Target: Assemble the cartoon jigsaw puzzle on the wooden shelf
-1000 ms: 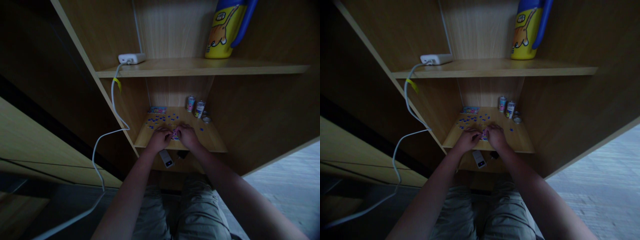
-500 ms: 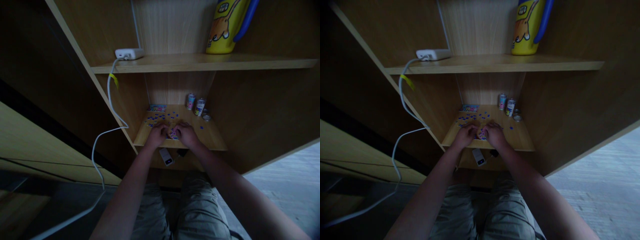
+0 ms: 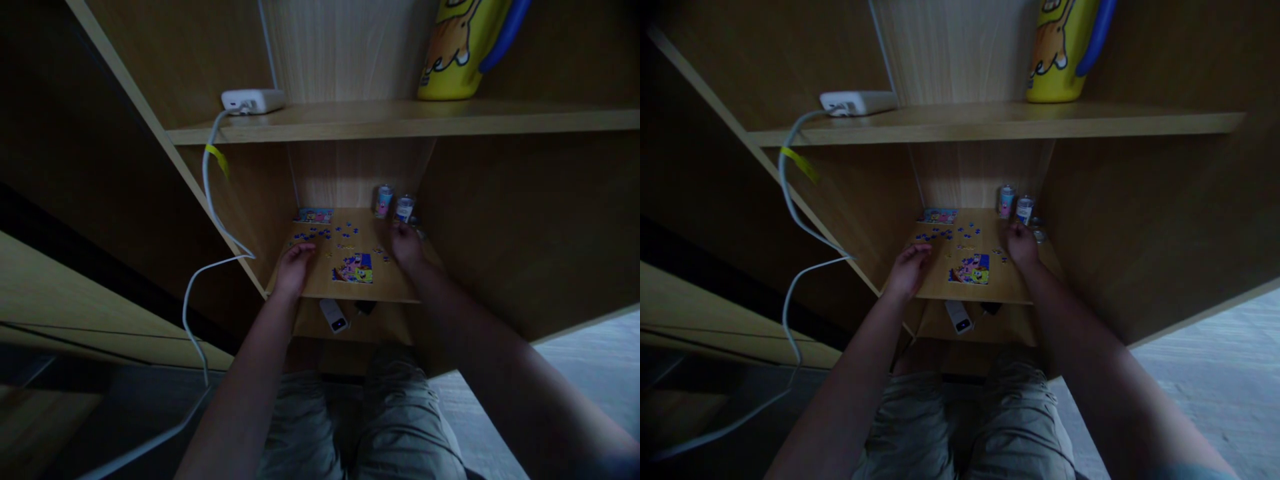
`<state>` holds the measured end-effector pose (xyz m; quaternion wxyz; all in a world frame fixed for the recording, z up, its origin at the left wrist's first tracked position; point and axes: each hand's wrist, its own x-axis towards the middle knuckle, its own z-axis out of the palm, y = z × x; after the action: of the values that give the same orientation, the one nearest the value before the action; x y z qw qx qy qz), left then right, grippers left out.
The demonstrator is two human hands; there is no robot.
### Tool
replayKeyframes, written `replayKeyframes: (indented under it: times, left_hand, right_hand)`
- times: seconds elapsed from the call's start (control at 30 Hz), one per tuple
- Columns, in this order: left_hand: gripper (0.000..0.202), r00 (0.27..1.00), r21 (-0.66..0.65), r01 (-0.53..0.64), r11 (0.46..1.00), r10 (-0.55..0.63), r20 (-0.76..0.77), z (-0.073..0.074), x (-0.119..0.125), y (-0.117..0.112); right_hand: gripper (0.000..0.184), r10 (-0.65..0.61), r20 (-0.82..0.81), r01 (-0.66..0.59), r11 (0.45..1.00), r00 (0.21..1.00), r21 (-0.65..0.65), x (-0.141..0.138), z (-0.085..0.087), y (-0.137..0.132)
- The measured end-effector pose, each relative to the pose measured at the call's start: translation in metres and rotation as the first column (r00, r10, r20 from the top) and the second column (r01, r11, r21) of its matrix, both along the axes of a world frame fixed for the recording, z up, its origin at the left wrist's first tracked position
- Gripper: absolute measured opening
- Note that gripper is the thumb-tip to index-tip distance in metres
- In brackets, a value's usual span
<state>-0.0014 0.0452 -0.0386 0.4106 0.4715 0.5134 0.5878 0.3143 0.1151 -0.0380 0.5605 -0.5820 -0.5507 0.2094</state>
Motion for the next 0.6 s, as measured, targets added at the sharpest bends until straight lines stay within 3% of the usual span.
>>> replayKeyframes:
  times: [0.2, 0.4, 0.5, 0.6]
  left_hand:
    - [0.023, 0.969, -0.031, 0.025, 0.999, -0.017, 0.247, 0.015, 0.003, -0.012]
    - [0.026, 0.951, -0.057, 0.126, 0.990, -0.104, 0.292, 0.024, 0.005, -0.024]
    - [0.022, 0.982, -0.042, 0.118, 0.992, -0.110, 0.156, 0.023, 0.005, -0.030]
    - [0.016, 0.971, -0.011, 0.179, 0.984, -0.179, -0.159, 0.022, 0.010, -0.036]
  right_hand:
    - [0.018, 0.095, 0.108, -0.088, 0.993, 0.990, -0.074, -0.004, 0.008, 0.007]
    - [0.022, 0.166, 0.152, -0.151, 0.983, 0.974, -0.106, -0.008, 0.008, 0.012]
    - [0.020, 0.185, 0.184, -0.169, 0.980, 0.965, -0.104, -0.009, 0.009, 0.018]
    - [0.019, 0.200, 0.192, -0.180, 0.976, 0.961, -0.120, -0.009, 0.010, 0.024]
